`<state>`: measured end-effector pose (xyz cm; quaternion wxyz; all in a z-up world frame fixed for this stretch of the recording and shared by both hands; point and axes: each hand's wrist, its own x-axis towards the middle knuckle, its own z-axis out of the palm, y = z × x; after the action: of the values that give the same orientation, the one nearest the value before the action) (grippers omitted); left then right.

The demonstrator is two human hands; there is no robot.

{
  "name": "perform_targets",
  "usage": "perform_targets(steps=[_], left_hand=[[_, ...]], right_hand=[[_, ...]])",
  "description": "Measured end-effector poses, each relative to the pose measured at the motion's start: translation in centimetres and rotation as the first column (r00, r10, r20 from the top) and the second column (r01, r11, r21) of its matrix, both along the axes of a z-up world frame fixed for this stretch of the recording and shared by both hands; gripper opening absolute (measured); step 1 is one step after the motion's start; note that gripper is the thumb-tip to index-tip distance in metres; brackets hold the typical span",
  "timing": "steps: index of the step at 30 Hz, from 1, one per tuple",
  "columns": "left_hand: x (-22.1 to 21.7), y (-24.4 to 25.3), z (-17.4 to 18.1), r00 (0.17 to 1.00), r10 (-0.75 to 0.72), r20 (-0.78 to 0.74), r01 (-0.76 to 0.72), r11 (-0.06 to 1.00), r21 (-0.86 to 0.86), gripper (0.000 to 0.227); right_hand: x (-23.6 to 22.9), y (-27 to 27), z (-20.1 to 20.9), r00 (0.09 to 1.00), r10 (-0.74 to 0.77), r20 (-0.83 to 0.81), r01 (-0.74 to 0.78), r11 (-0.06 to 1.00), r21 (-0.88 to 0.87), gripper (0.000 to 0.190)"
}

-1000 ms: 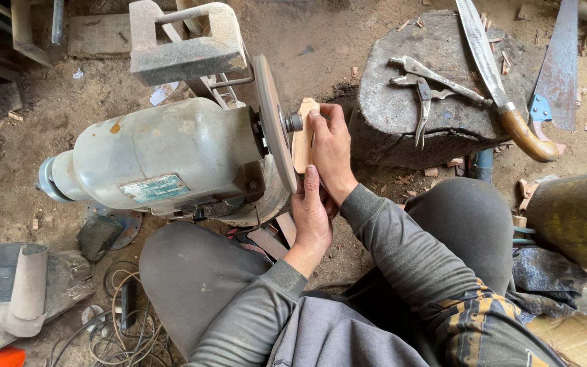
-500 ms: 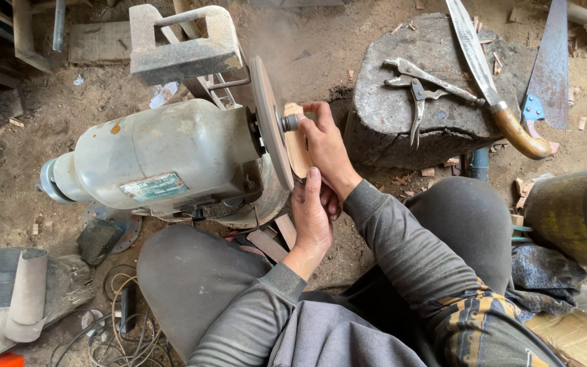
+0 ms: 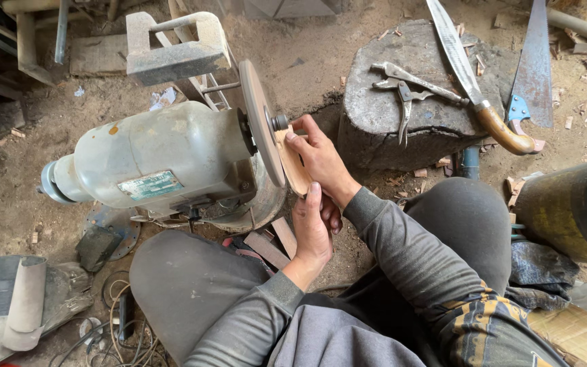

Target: The person sits on the floor and uses a bench grinder to shape a small wooden piece. They adjust the grinding wheel, then repeatedly press the wood against the spinning wheel to smooth and contour its edges.

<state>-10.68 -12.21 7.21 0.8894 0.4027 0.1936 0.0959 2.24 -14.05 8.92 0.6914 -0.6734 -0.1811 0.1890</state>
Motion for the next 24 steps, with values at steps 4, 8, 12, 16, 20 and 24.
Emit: perform_targets(steps=[4,8,12,16,20,24], left_hand=[[-1.1,-0.6,-0.2,0.999,-0.02,-0.025,0.019,1.0,-0.011,0.045],[-2.5,-1.6,-0.7,0.991,-0.079,-0.106,0.073,0.995,-0.06,0.047],[-3.2,-2.3,0.6,0.965,-0.24,-0.108,0.231,0.969,-0.087,0.051],[-5.5,-2.5,6.6,0.831,-0.499,0.246,0.412,0.849,0.33,0.051],[-8.5,0.0,14.5,0.563,-0.737,0.375,0.389,0.636,0.667,0.041],[-9.2,0.6,18.1,0.45,-0.776,0.443,0.264,0.589,0.764,0.037]], right_hand=[[-0.7,-0.8,0.0,0.999,0.037,-0.032,-0.037,0.999,-0.011,0.026],[-1.2,-1.8,-0.2,0.994,0.101,0.049,-0.101,0.995,-0.017,0.026],[-1.2,-2.5,-0.4,0.989,0.15,-0.014,-0.15,0.986,-0.078,0.027],[-1.3,-2.3,-0.1,0.985,0.152,-0.087,-0.152,0.988,0.001,0.025],[-1.4,-2.0,0.3,0.988,0.14,-0.072,-0.141,0.99,-0.012,0.024],[-1.3,-2.0,0.0,0.985,0.141,-0.097,-0.146,0.988,-0.048,0.024]])
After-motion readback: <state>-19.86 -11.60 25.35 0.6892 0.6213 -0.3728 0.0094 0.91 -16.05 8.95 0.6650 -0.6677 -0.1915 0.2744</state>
